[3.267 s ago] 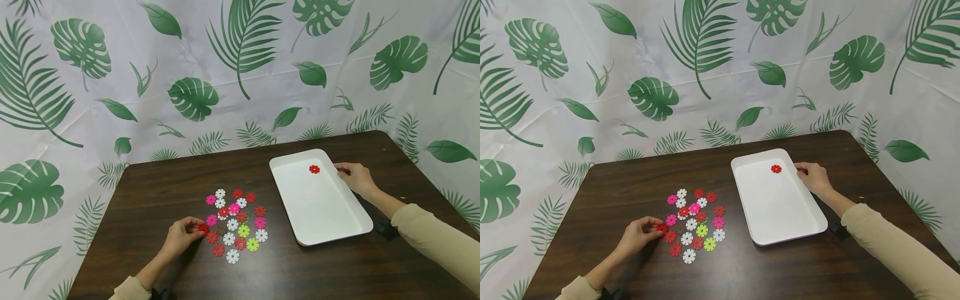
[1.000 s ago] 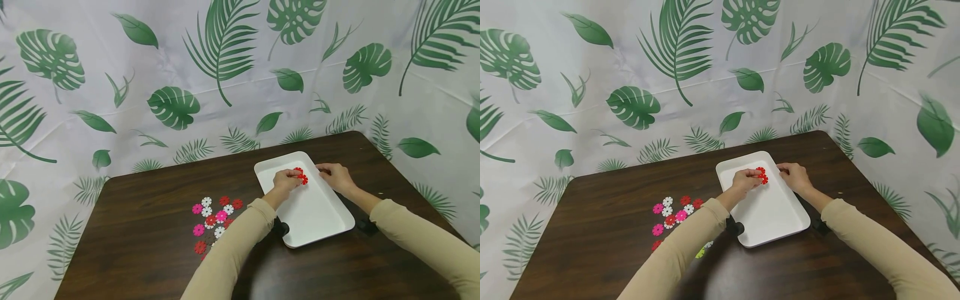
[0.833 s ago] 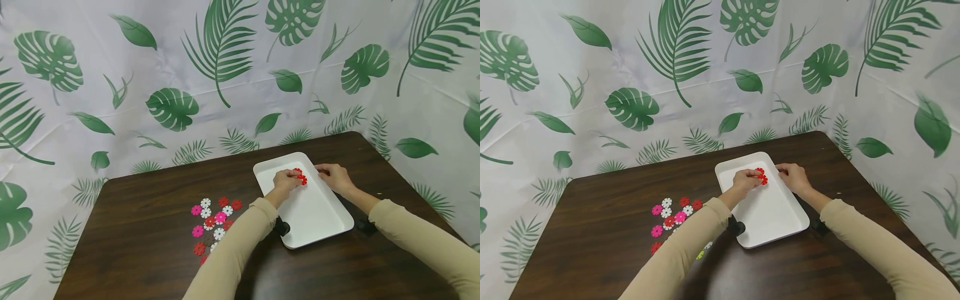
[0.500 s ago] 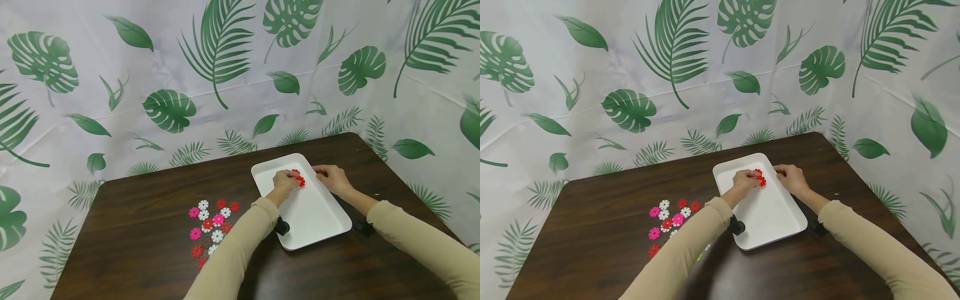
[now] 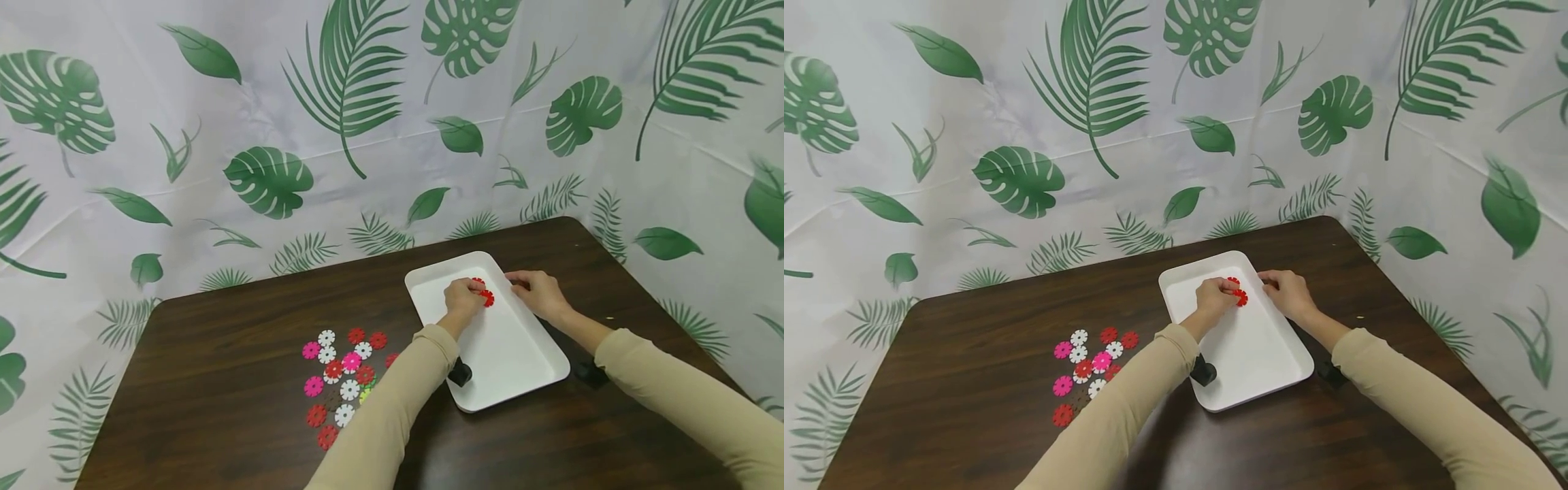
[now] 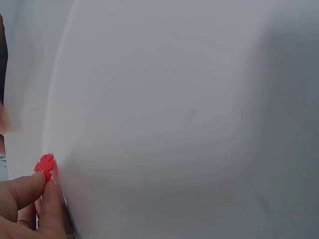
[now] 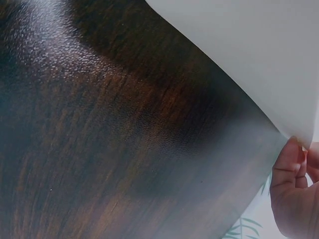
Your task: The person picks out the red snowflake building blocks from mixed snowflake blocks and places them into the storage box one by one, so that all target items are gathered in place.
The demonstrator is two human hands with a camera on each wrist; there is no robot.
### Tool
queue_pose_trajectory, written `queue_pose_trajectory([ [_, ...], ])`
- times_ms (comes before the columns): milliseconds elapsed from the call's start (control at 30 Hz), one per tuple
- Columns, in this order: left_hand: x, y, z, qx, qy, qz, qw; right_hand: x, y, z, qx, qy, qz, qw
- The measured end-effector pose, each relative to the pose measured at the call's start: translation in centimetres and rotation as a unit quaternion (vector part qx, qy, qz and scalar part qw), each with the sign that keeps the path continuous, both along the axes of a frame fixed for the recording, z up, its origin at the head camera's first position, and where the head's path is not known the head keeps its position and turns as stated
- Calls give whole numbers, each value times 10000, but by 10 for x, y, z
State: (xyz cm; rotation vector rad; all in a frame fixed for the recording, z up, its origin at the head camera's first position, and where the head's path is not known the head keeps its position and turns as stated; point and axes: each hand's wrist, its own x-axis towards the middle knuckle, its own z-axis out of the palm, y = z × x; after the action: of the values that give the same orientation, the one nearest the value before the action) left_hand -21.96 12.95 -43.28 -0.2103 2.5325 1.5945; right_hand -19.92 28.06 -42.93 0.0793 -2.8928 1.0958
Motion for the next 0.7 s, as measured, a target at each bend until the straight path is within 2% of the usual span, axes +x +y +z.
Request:
queue_pose_trajectory([
  [367, -2, 2, -4, -789, 219, -89, 9966, 0, -1, -1, -49, -75, -44, 10000],
  [567, -3, 2, -6, -921, 434, -124, 9947, 0, 0, -1, -5, -30, -73, 10000],
  [700, -3, 3, -8, -865, 398, -135, 9954, 0, 0, -2, 28, 36, -70, 10000],
])
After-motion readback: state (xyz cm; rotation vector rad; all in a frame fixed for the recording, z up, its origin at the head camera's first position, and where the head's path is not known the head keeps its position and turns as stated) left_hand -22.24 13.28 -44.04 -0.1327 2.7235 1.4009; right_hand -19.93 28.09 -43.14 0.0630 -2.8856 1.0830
